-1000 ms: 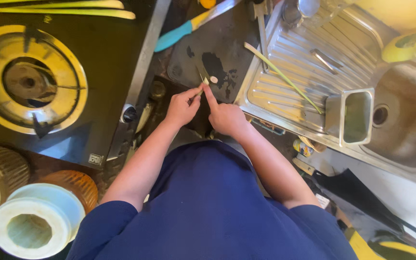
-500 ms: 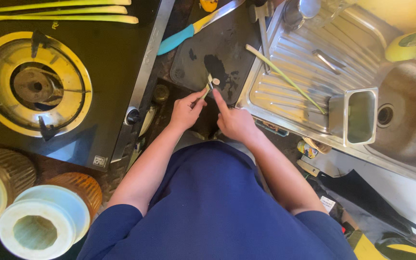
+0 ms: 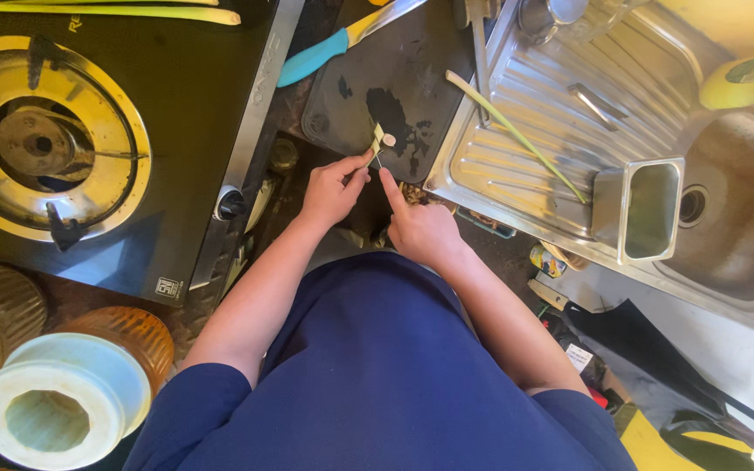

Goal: The person chops lemongrass stalks into small pieces on a dark cutting board using a blue-handled knife and places the pieces into a small metal container near a sink.

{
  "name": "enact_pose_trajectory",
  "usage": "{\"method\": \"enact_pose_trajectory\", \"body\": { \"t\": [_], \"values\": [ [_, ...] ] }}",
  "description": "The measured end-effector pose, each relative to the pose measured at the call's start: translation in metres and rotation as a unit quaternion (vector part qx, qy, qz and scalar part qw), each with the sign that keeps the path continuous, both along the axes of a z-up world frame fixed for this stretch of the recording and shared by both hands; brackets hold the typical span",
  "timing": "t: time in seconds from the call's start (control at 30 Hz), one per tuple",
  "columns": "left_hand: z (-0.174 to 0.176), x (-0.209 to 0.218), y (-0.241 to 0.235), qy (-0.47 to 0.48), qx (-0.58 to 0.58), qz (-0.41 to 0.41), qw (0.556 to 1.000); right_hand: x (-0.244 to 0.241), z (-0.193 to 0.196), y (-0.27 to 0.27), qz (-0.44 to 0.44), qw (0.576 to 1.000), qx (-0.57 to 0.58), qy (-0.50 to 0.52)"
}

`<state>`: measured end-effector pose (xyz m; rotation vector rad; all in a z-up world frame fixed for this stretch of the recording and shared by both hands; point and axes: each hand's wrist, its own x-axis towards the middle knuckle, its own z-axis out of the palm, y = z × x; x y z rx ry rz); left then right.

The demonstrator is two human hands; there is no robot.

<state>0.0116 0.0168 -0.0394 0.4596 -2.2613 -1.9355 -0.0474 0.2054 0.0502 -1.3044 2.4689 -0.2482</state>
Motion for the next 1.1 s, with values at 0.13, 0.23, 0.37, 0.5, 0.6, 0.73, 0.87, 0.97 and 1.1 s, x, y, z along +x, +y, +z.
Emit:
{"method": "enact_pose_trajectory", "body": {
  "t": [0.13, 0.23, 0.37, 0.5, 0.6, 0.73, 0.87, 0.97, 1.1],
  "values": [
    [0.003, 0.001, -0.006, 0.038, -0.040, -0.015, 0.998, 0.003, -0.009, 0.001, 0.000, 1.000, -0.006, -0.026],
    [0.007, 0.004, -0.013, 0.014, -0.070, -0.042, 0.997, 0.001, -0.017, -0.002, 0.004, 0.999, 0.006, -0.053],
    [0.004, 0.005, -0.016, -0.019, -0.054, -0.052, 0.997, -0.013, -0.031, -0.016, -0.006, 0.994, 0.068, -0.090],
    [0.001, 0.003, -0.013, -0.015, -0.092, -0.030, 0.995, -0.016, -0.034, -0.019, -0.016, 0.992, 0.072, -0.098],
    [0.000, -0.004, -0.017, -0.018, 0.034, 0.072, 0.997, -0.006, -0.030, -0.008, -0.030, 0.996, 0.024, -0.077],
    [0.002, 0.007, -0.012, -0.083, 0.071, 0.012, 0.994, -0.018, -0.022, 0.001, -0.005, 0.999, -0.016, -0.028],
    [-0.003, -0.001, -0.002, -0.096, 0.105, 0.010, 0.990, -0.017, -0.006, -0.003, -0.014, 0.999, -0.036, -0.017],
    [-0.003, -0.007, 0.000, -0.099, 0.093, 0.008, 0.991, -0.010, 0.007, -0.009, 0.029, 0.986, -0.149, 0.068],
    [0.001, -0.005, -0.006, -0.055, 0.068, -0.007, 0.996, -0.005, -0.004, -0.011, -0.033, 0.997, 0.025, -0.064]
  ]
}}
